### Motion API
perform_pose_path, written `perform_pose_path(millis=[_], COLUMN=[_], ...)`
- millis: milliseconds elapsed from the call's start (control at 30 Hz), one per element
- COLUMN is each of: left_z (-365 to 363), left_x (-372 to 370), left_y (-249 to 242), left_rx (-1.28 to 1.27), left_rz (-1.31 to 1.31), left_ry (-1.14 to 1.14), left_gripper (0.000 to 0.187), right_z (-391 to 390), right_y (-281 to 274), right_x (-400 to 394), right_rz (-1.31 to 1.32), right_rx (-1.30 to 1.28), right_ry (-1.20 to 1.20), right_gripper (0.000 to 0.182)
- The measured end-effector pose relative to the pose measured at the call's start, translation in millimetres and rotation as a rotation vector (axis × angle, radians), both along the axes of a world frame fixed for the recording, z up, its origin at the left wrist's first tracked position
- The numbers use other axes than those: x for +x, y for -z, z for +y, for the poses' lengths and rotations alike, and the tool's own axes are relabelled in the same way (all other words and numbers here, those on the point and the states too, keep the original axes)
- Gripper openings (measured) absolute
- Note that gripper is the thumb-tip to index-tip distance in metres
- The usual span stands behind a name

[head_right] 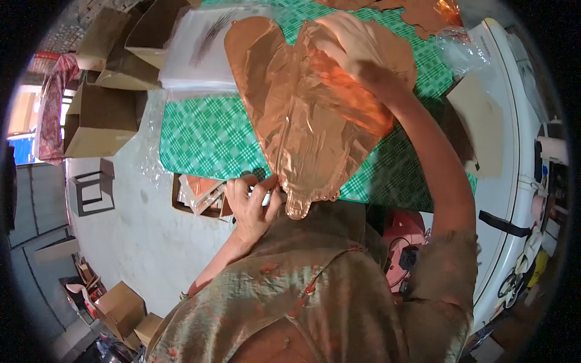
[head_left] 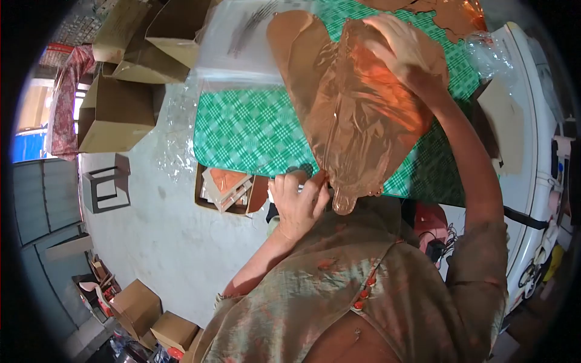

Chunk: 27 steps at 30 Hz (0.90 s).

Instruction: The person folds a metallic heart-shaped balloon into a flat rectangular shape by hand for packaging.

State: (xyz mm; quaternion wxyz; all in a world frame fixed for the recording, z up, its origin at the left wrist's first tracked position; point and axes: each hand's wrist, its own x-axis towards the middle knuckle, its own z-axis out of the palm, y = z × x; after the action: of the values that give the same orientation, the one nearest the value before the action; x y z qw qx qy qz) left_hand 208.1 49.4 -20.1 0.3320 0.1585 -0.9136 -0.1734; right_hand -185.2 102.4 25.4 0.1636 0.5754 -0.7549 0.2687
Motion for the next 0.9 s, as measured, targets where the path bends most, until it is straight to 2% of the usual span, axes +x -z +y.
perform_pose_path(millis=[100,167,267,400,667,900], left_z=[-2.0,-2.5,-2.6,-1.8,-2.9,-3.4], left_x=[-0.5,0.1,-0.8,-0.2,4.3,4.8], left_y=[-4.0,-4.2,-3.4,-0.1,-1.2,-2.0], left_rx=[0.004,0.012,0.024,0.084,0.14,0.132], left_rz=[0.002,0.008,0.016,0.038,0.025,0.014], left_ry=[0.025,0.031,0.025,0.02,0.042,0.048], left_gripper=[0.028,0.029,0.029,0.031,0.036,0.034], right_z=[60.3,86.4,118.0,144.0,167.2,164.7], right_y=[-7.4,-18.8,-21.4,-21.9,-3.4,-1.1], right_x=[63.2,111.0,157.4,193.6,210.0,213.6], right_rz=[0.042,0.026,-0.053,-0.143,-0.086,-0.06], right_rx=[0.167,0.323,0.371,0.374,0.34,0.358], right_ry=[-0.063,-0.021,-0.04,0.0,0.014,0.03], right_gripper=[0.057,0.066,0.072,0.068,0.07,0.077])
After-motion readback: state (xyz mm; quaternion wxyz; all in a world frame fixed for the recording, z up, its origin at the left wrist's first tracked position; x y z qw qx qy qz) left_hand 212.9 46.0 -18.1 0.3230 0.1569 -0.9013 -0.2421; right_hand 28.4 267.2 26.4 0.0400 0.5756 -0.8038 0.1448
